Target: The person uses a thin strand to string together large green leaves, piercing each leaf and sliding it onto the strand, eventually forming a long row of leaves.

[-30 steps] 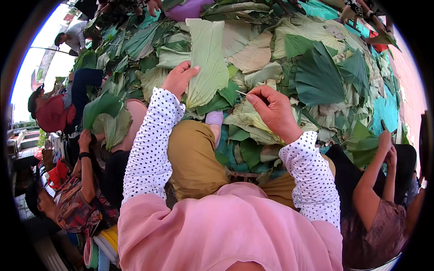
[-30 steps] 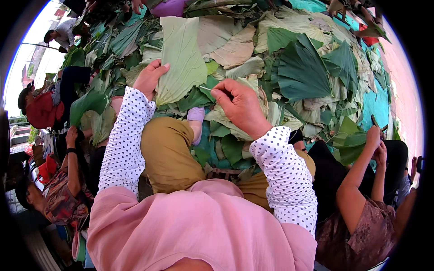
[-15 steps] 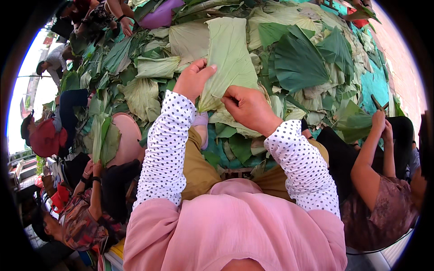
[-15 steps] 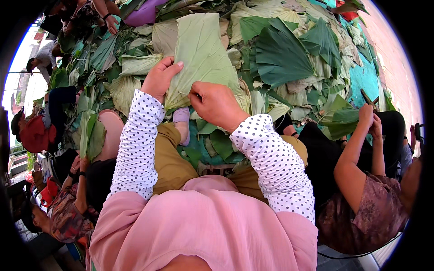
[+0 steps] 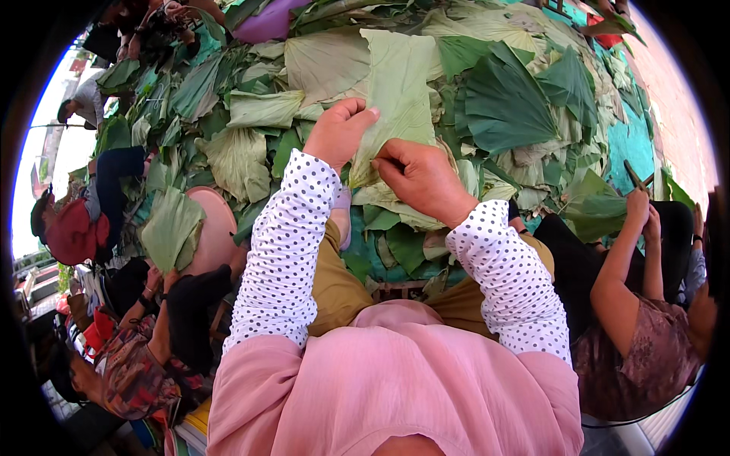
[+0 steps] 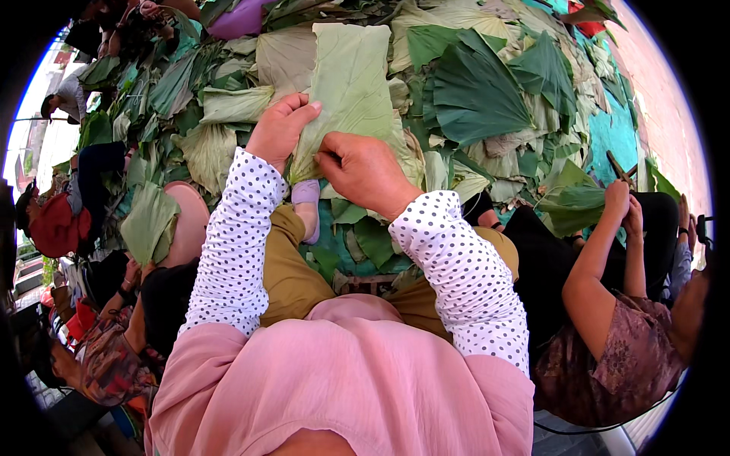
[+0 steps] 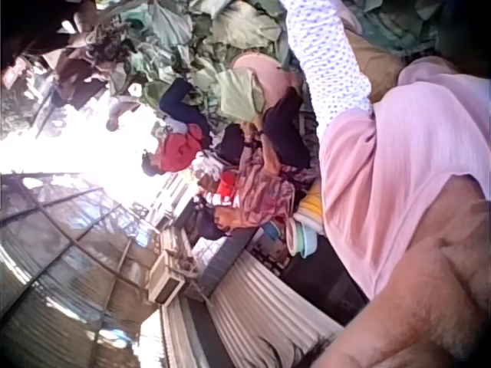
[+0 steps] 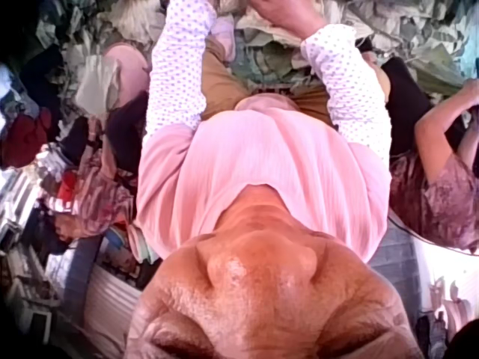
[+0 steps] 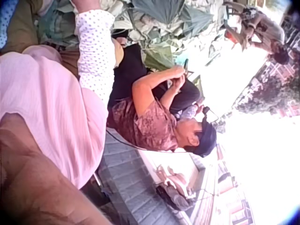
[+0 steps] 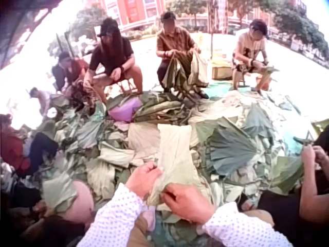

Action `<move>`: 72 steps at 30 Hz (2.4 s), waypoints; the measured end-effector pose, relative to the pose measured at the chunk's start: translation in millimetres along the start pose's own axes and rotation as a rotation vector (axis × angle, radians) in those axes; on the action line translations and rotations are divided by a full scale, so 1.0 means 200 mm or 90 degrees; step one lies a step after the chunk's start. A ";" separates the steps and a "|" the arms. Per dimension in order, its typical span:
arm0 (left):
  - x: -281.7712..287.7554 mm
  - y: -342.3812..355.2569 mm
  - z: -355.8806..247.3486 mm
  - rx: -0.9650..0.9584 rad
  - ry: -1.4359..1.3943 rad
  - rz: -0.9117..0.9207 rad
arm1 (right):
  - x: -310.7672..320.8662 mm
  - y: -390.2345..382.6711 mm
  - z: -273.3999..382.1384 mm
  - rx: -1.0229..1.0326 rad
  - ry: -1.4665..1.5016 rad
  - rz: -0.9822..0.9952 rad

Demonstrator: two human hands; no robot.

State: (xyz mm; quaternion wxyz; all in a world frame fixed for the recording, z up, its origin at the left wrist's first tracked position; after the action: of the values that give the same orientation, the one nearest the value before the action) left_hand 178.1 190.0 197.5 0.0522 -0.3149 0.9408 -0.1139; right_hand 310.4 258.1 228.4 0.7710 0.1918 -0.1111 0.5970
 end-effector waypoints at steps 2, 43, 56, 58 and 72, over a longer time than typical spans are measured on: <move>0.01 0.01 0.01 0.001 0.014 -0.003 | -0.01 0.01 -0.01 -0.003 -0.010 0.008; -0.01 -0.06 -0.13 -0.090 -0.113 0.082 | -0.01 -0.44 -0.68 -0.136 -0.512 0.535; 0.05 -0.02 -0.16 -0.074 -0.032 0.136 | 0.06 0.02 -0.13 -0.153 0.305 0.003; 0.24 0.05 -0.14 -0.060 -0.020 0.100 | 0.10 0.02 -0.08 -0.175 0.264 -0.016; 0.45 0.24 1.33 0.622 0.287 0.211 | 0.19 -0.01 -0.07 -0.211 0.316 -0.109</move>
State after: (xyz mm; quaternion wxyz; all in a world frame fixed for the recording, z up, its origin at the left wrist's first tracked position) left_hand 124.5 124.2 -74.0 0.0071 -0.0698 0.8036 -0.5911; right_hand 321.7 298.0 230.5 0.8429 -0.0792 0.0011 0.5323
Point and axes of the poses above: each hand's wrist, its own y-axis towards the middle knuckle, its own x-axis out of the back of the hand, z = x × y, the point moved 7 cm from there along y, towards the middle knuckle, and after that the axes turned 6 degrees about z, right-handed, at the moved point
